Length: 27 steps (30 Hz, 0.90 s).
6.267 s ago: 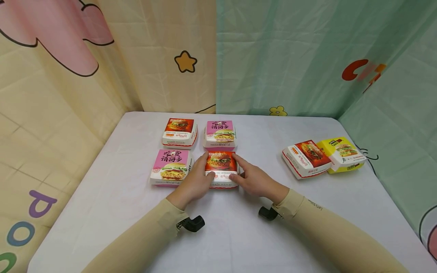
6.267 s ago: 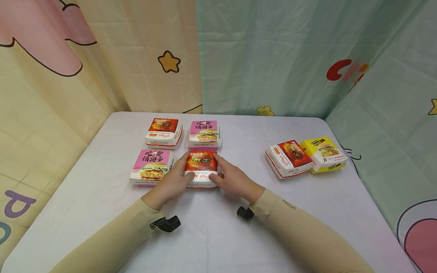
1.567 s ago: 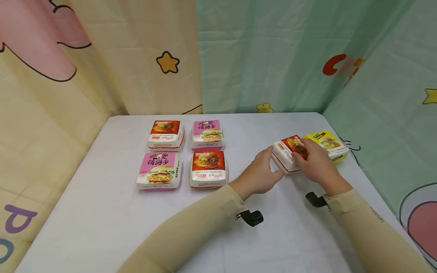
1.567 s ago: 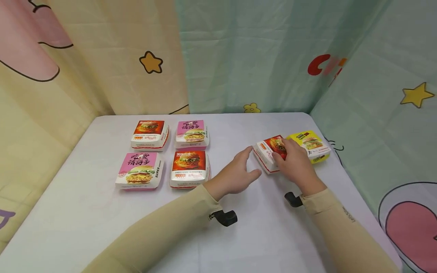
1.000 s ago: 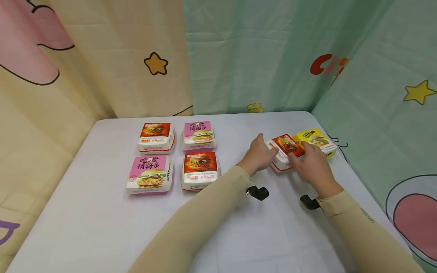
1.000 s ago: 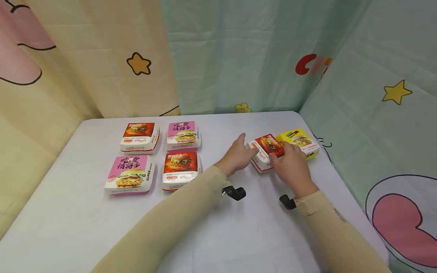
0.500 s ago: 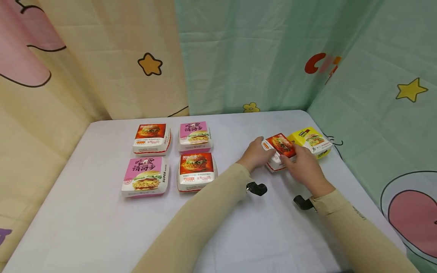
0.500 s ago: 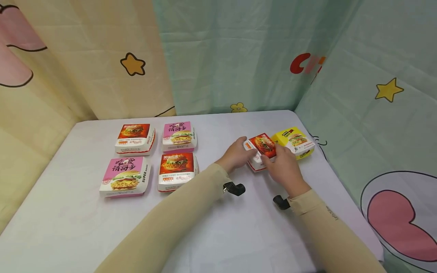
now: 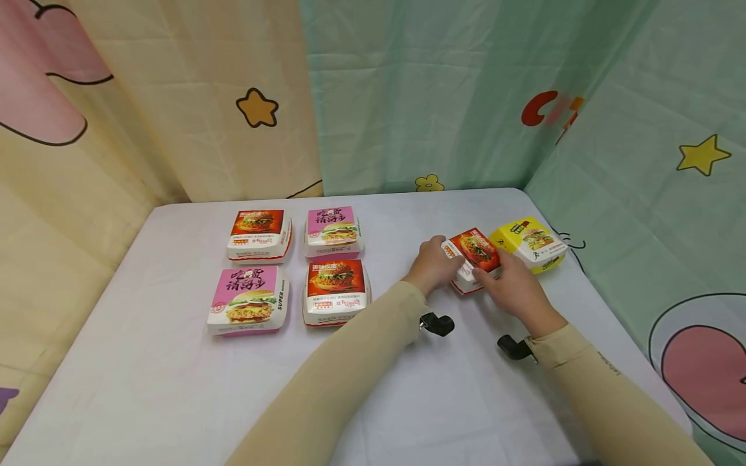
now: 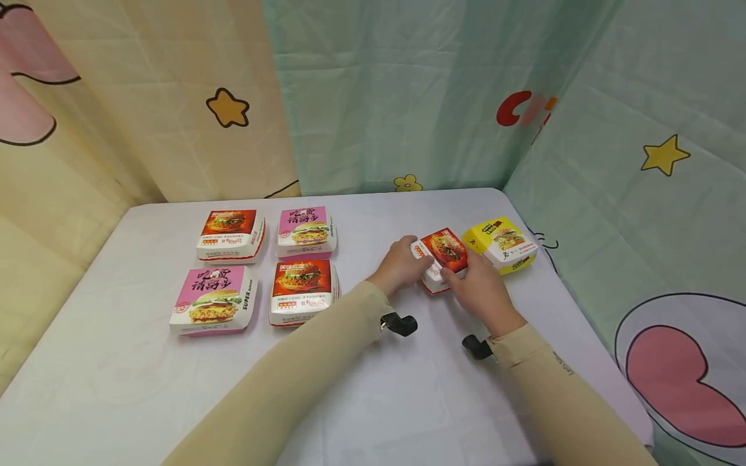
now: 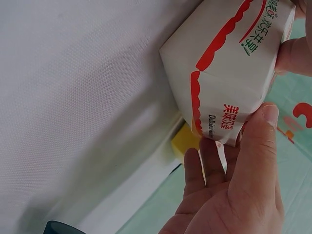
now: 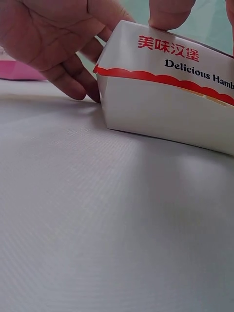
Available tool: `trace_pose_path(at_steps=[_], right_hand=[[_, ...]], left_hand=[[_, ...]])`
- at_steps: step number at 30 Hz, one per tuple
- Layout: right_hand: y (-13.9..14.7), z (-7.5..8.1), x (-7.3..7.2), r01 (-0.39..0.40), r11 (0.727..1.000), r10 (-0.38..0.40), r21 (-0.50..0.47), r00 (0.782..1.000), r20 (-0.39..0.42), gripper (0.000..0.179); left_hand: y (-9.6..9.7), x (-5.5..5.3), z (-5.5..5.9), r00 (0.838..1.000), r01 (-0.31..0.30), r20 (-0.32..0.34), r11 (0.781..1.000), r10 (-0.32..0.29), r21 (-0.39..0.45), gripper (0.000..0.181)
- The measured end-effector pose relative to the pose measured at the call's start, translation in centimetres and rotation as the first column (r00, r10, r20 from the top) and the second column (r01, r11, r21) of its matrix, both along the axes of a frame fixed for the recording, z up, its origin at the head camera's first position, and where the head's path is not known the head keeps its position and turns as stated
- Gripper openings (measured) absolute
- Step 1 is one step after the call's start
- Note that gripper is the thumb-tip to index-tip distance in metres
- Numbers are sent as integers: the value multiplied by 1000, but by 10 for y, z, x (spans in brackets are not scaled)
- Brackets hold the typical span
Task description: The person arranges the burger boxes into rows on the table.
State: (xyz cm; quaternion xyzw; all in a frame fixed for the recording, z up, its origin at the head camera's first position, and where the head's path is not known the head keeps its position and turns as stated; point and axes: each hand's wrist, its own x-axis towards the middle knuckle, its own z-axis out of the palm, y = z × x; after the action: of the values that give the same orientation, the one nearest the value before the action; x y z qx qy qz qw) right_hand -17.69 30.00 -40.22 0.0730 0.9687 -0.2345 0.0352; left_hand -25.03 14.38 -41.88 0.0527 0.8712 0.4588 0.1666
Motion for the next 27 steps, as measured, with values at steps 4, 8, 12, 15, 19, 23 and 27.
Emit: trace_pose_path(at_steps=[4, 8, 12, 15, 19, 23, 27], right_hand=[[-2, 0, 0, 4, 1000, -4, 0, 1000, 0, 84], [-4, -1, 0, 11, 1000, -11, 1, 1000, -1, 83], [-4, -1, 0, 11, 1000, -11, 3, 1000, -2, 84], [-5, -1, 0, 10, 1000, -10, 2, 1000, -6, 84], [-5, -3, -1, 12, 1000, -12, 7, 1000, -13, 84], [-7, -3, -1, 31, 999, -31, 12, 1000, -3, 86], [-9, -2, -1, 56, 998, -56, 5, 998, 11, 88]], left_hand=[[0, 2, 0, 1000, -7, 6, 1000, 7, -5, 69], [0, 2, -2, 1000, -10, 7, 1000, 10, -11, 70], [-1, 2, -2, 1000, -11, 0, 1000, 11, -4, 69], [-2, 2, -3, 1000, -15, 2, 1000, 15, 5, 69], [-3, 3, -4, 1000, -23, 3, 1000, 23, 9, 69], [-4, 4, -4, 999, -35, 6, 999, 35, 7, 69], [-5, 5, -5, 999, -49, 3, 999, 49, 8, 68]])
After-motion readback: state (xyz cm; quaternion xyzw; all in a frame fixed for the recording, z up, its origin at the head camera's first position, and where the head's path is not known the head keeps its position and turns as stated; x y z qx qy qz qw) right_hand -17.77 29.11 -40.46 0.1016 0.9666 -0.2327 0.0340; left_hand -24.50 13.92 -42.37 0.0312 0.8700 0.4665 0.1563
